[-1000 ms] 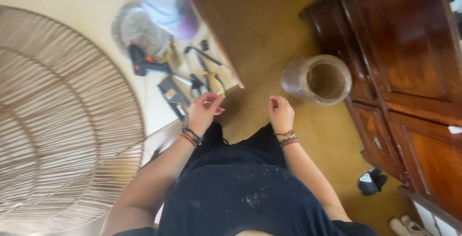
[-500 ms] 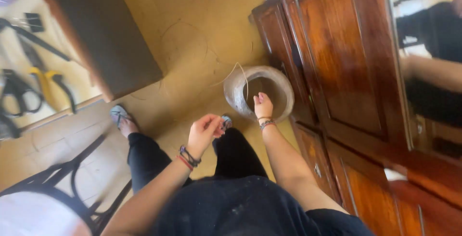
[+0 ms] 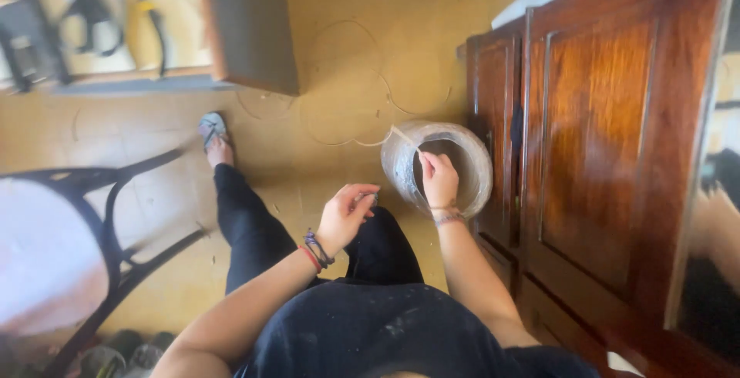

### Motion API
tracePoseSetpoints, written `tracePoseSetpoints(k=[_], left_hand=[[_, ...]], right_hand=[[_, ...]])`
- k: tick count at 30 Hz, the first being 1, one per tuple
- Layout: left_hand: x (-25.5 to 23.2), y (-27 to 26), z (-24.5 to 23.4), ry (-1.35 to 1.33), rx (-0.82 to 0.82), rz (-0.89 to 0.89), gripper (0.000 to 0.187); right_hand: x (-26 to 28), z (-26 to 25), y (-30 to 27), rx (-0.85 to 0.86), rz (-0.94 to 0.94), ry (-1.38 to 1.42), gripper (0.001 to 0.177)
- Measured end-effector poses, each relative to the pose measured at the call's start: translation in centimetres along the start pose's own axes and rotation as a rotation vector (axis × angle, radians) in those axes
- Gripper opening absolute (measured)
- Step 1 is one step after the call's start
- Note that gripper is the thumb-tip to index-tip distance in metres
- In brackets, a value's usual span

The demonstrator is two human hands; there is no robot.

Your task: The person is repairing a joint on a wicker lamp shade by cutting a reinforcement piece and applying hot glue.

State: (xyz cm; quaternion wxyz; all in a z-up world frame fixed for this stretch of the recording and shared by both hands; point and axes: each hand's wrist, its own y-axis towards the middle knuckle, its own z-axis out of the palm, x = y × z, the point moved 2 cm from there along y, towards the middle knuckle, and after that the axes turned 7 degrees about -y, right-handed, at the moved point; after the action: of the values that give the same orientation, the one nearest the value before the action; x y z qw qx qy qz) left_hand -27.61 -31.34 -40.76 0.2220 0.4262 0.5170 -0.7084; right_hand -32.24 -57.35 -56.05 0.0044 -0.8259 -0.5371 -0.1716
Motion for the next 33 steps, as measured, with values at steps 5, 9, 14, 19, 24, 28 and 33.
tracePoseSetpoints(k=[5, 9, 14, 19, 24, 28, 33], left_hand=[[-8.1, -7.2, 0.9, 0.276, 0.017, 0.296, 0.048], [-9.0, -9.9, -2.3, 0.574, -0.047, 0.319, 0.026], [-5.6, -11.4, -17.4, 1.058, -0.473, 0.193, 0.033], [-9.1, -12.1, -19.4, 1.169, -0.572, 0.207, 0.032], [-26.0, -20.9, -11.3, 0.437, 0.095, 0.474, 0.032], [-18.1, -15.7, -23.1, 0.799, -0.253, 0.395, 0.031], [-17.2, -13.9, -26.4, 1.088, -0.49, 0.52, 0.039]], right_hand=[[11.1, -19.4, 3.0, 0.479, -0.461, 0.17, 0.007], [19.6, -33.7, 5.9, 0.675, -0.565, 0.31, 0.01], [18.8, -42.3, 9.2, 0.536, -0.526, 0.258, 0.007], [24.7, -46.2, 8.8, 0.45, -0.586, 0.153, 0.009], [34.3, -44.7, 5.4, 0.36, -0.781, 0.068, 0.01], [33.1, -48.1, 7.3, 0.309, -0.634, 0.121, 0.009], [35.5, -50.0, 6.4, 0.264, -0.582, -0.016, 0.009]])
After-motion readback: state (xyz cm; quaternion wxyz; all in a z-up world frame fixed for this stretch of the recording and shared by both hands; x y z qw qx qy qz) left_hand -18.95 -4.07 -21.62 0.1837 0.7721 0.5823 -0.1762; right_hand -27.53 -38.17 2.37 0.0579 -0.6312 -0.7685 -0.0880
